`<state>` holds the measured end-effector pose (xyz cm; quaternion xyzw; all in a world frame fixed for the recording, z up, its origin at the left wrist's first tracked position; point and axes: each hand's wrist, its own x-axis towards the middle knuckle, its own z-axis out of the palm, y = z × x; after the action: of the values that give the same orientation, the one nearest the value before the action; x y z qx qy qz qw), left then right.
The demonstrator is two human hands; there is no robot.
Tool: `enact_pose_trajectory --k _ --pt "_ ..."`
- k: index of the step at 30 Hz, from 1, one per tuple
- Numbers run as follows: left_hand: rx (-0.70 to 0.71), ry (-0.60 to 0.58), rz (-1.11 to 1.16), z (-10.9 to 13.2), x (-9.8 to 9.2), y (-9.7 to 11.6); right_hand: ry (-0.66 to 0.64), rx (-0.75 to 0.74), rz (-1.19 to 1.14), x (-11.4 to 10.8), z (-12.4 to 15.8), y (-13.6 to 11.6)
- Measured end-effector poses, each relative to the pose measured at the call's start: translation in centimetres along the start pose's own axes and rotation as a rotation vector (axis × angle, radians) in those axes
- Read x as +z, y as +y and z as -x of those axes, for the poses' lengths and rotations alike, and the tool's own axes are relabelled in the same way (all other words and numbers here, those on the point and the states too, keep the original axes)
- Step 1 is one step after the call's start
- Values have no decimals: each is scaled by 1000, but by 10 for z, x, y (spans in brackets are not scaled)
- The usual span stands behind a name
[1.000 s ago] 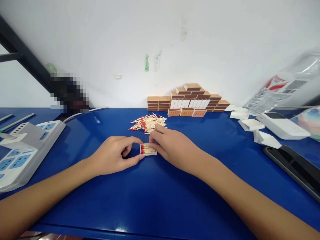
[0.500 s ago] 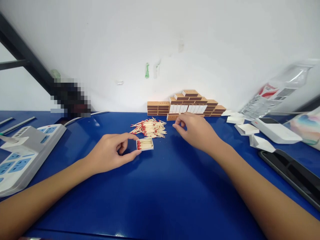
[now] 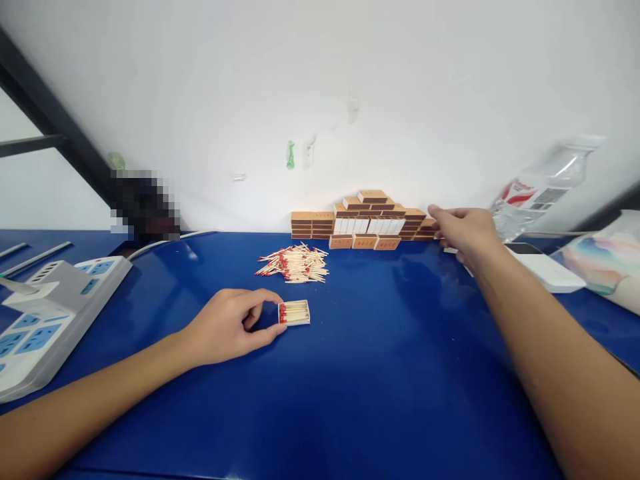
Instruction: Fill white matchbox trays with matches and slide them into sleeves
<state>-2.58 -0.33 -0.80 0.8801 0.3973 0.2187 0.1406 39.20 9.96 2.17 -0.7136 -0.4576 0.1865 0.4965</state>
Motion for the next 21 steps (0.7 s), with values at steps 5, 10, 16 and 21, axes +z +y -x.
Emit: enact_pose_trajectory --k 5,10,16,21 --pt "-28 4 -34 -2 -2 -2 17 66 -167 18 -11 10" --pt "-32 21 -39 -3 -4 -4 164 46 -256 7 -1 -8" --pt "28 259 7 -2 0 -7 -21 -100 -310 16 67 -49" --pt "-1 374 5 -5 -5 -8 -526 -104 -261 56 142 -69"
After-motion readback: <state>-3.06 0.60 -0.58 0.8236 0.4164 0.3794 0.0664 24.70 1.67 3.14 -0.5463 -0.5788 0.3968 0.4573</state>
